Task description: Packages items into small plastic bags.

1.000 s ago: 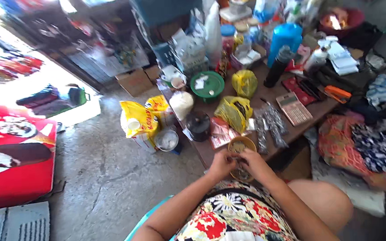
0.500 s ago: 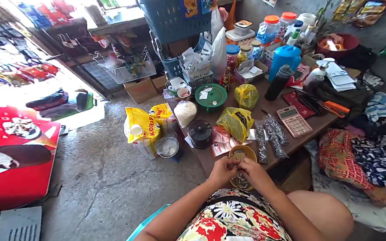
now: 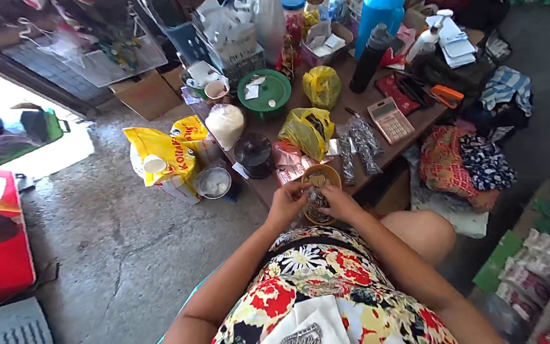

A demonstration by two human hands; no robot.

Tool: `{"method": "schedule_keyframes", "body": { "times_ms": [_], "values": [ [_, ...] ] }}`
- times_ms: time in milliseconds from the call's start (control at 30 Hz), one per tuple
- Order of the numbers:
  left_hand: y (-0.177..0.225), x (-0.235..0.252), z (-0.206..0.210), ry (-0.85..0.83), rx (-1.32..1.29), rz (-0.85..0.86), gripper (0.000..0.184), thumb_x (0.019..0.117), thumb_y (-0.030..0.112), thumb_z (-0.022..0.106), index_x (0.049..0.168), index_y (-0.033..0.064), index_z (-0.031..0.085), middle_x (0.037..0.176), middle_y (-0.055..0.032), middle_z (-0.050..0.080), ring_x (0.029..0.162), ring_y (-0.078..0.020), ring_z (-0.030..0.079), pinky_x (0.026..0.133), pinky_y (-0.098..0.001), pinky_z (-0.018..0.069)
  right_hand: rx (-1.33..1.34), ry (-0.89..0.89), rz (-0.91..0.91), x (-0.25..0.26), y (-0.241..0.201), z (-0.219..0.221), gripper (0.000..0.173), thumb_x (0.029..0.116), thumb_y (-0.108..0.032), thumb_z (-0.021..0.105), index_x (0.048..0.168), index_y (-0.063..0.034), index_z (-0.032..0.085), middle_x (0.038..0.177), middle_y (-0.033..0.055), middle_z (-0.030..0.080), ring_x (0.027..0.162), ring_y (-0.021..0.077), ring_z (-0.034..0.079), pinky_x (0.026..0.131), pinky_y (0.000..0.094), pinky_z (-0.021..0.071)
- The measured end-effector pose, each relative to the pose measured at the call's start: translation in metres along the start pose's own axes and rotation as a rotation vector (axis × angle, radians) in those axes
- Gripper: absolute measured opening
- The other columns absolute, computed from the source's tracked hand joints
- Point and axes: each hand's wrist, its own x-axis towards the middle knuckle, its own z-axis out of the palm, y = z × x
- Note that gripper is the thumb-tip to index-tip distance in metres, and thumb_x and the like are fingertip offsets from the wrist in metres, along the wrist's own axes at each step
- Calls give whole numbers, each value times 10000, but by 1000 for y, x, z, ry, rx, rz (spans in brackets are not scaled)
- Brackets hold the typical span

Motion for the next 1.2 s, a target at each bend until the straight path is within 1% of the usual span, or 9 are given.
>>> {"method": "schedule_keyframes", "body": {
  "times_ms": [33,100,167,233,333,400,567,933,1200],
  "values": [
    [-1,0,1,-2,-1,-3,251,939,43,643,1174,1,720,1109,-104,692,839,-83,668,792,-258,581,-63,-30,-11,4,0,8,684,879,-180,799,1465,19,508,1507,241,493,1436,410,428,1159,570,377],
    [-1,-1,2,-7,-1,-4,254,941,40,641,1179,-2,719,1122,-112,688,844,-85,671,793,-256,582,-144,-74,-21,7,-4,15,668,852,-118,813,1436,38,528,1521,251,465,1452,440,382,1141,595,377],
    [-1,-2,1,-6,2,-3,255,940,44,641,1178,7,722,1117,-107,682,837,-80,668,787,-248,581,-169,-77,-27,8,-8,16,480,920,-32,709,1376,47,582,1458,253,522,1403,427,453,1125,564,414],
    [-1,-2,1,-10,3,-10,255,938,40,638,1178,9,720,1122,-103,680,832,-76,668,786,-245,581,-148,-53,-15,7,-9,14,359,987,-39,622,1335,50,611,1414,243,558,1359,400,512,1109,534,443],
    [0,-1,1,-23,12,-14,249,943,39,636,1175,12,722,1130,-106,678,830,-77,666,782,-245,581,-132,-31,32,5,-5,10,554,916,-163,756,1402,19,560,1463,244,512,1382,425,469,1088,566,448],
    [0,-1,1,-32,20,-9,250,946,45,634,1176,15,726,1131,-103,678,829,-74,663,779,-242,579,-146,-74,81,7,-6,12,585,893,-100,770,1420,17,546,1490,254,475,1411,440,428,1089,578,446],
    [0,0,1,-28,33,-7,253,941,43,632,1174,19,725,1120,-91,682,803,-56,654,762,-227,572,-124,-76,69,7,-10,9,334,996,29,564,1324,36,626,1383,245,575,1348,394,522,1107,520,445],
    [-3,3,4,-42,70,-60,252,947,40,641,1186,13,714,1116,-98,662,808,-60,644,762,-222,563,415,209,114,-13,-4,-30,237,978,-161,709,1166,-19,730,1173,153,719,1120,240,677,1025,415,512],
    [-3,4,6,-40,76,-76,251,947,51,652,1187,18,716,1107,-94,663,801,-57,637,759,-218,554,783,281,113,-22,-15,-37,246,933,-112,760,1140,6,697,1042,117,724,918,135,700,865,305,576]
  ]
}}
